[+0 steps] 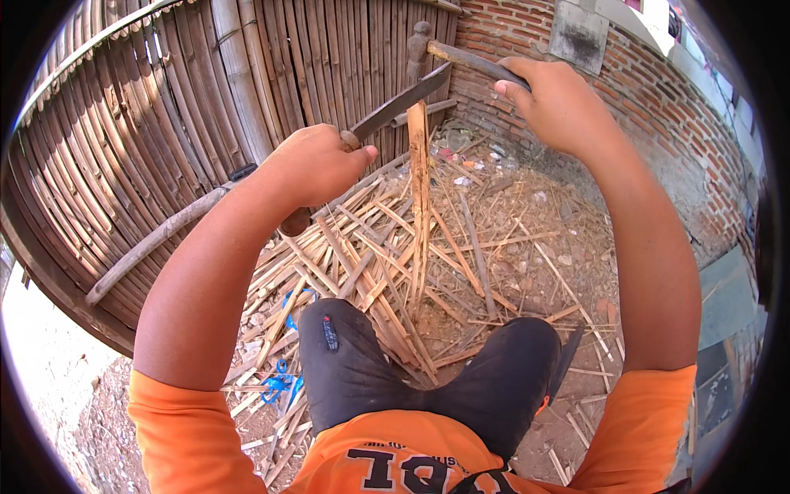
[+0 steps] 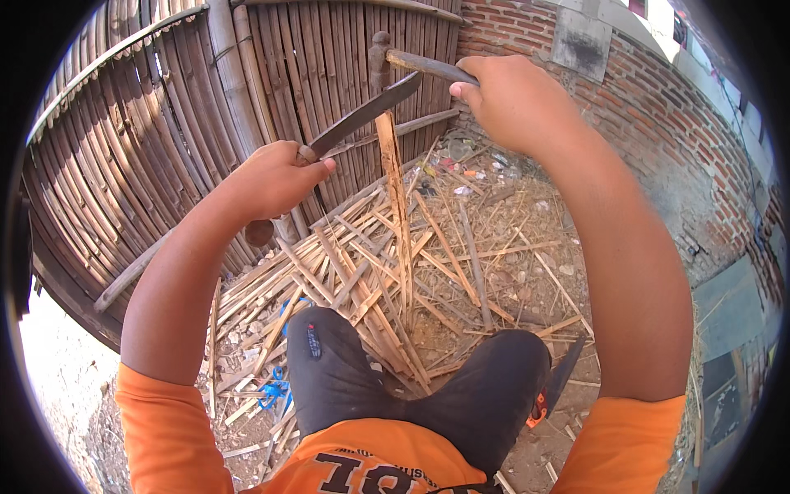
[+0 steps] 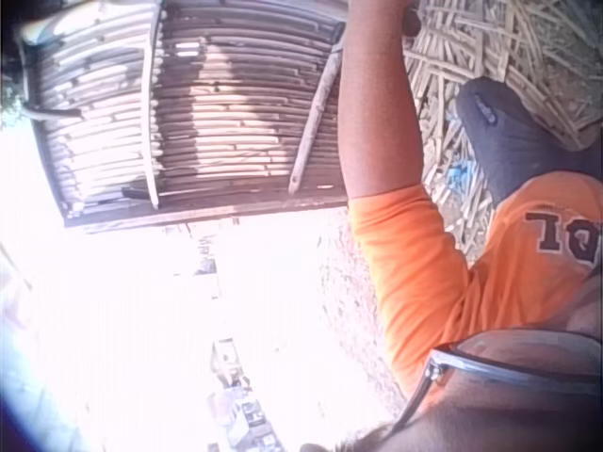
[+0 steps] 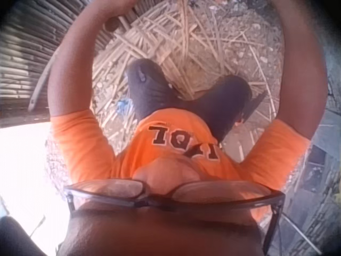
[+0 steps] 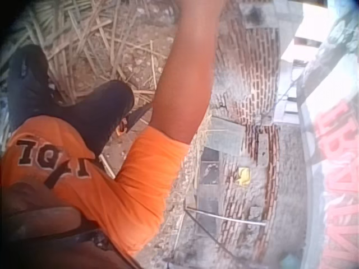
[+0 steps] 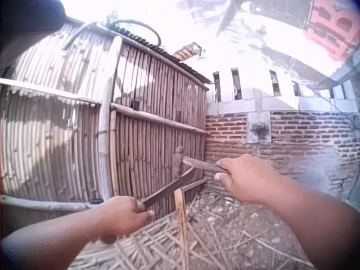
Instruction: The person uses a machete and a hammer to split a piece of bamboo into thin strips while sitting on a low stool.
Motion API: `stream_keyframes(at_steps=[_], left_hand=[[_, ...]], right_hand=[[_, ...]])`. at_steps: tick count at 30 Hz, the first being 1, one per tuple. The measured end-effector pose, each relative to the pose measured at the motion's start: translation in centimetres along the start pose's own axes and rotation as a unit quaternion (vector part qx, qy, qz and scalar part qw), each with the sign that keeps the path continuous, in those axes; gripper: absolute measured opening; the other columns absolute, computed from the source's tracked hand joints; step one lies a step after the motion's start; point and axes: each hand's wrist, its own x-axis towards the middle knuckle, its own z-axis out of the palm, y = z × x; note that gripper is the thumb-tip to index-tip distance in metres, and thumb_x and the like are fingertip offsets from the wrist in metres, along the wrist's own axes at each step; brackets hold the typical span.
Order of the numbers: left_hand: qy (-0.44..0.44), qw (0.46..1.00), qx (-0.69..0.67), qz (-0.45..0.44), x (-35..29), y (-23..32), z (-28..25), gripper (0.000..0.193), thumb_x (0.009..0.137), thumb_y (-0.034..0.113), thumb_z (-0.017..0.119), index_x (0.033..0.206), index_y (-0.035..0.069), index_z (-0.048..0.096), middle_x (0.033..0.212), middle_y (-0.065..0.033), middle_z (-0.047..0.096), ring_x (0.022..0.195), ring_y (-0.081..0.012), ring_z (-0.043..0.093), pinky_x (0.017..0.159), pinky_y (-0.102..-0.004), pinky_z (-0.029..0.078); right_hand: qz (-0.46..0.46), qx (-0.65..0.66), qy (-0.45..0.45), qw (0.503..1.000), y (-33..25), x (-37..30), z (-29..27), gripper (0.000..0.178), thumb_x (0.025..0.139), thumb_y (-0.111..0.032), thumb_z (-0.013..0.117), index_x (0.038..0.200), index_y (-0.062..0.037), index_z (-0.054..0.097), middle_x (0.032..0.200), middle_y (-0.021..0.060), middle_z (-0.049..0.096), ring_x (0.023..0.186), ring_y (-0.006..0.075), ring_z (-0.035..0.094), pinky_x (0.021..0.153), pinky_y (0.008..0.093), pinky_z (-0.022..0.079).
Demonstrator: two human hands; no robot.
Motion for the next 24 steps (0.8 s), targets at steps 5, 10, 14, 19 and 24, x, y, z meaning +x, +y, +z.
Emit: stream_keyframes(at_steps=[5,10,14,19,24], left_hand=[[-0.036,0.999,-0.021,0.006,-0.3,0.9,0.2,0.064,0.096,0.052,0.061,0.079,-0.01,0.064,0.068,-0.0171,0.061,0.071,-0.0303,0.067,0.073,-0.046,0.052],[-0.024,1.0,-0.006,0.019,-0.3,0.1,0.0,0.063,0.096,0.051,0.061,0.076,-0.009,0.063,0.065,-0.0168,0.06,0.068,-0.0302,0.067,0.07,-0.0461,0.052],[-0.014,0.999,-0.019,0.021,-0.3,-0.4,0.4,0.062,0.096,0.051,0.061,0.077,-0.009,0.063,0.066,-0.0164,0.061,0.066,-0.0292,0.067,0.068,-0.0447,0.053],[-0.017,1.0,-0.025,0.003,-0.6,-0.4,0.2,0.061,0.096,0.051,0.062,0.083,-0.009,0.064,0.07,-0.0161,0.062,0.068,-0.0275,0.068,0.069,-0.0436,0.054],[-0.069,0.997,0.013,-0.012,-1.9,0.6,-1.0,0.051,0.101,0.046,0.049,0.122,0.004,0.07,0.097,-0.0251,0.07,0.099,-0.0403,0.067,0.092,-0.0496,0.051]], right_hand=[[0.013,0.039,0.085,0.996,0.5,0.2,-1.6,0.04,0.105,-0.038,0.053,0.116,-0.0022,0.066,0.097,0.022,0.071,0.092,0.0399,0.068,0.083,0.0512,0.053],[-0.011,-0.021,-0.005,1.0,0.5,-1.0,-0.4,0.041,0.105,-0.039,0.053,0.117,-0.0013,0.066,0.096,0.0228,0.07,0.091,0.0406,0.068,0.082,0.0508,0.052],[0.01,0.023,0.07,0.997,1.2,-0.1,-1.3,0.04,0.104,-0.038,0.055,0.116,-0.0012,0.066,0.095,0.0229,0.07,0.092,0.0403,0.068,0.082,0.0499,0.052],[-0.033,-0.023,0.005,0.999,1.5,-0.5,-0.4,0.038,0.104,-0.036,0.055,0.114,-0.0015,0.066,0.086,0.0208,0.07,0.086,0.0379,0.069,0.077,0.0484,0.053],[-0.014,0.023,0.071,0.997,1.7,0.4,-1.6,0.038,0.105,-0.037,0.054,0.113,-0.0014,0.065,0.085,0.0179,0.069,0.083,0.0347,0.069,0.075,0.0479,0.053]])
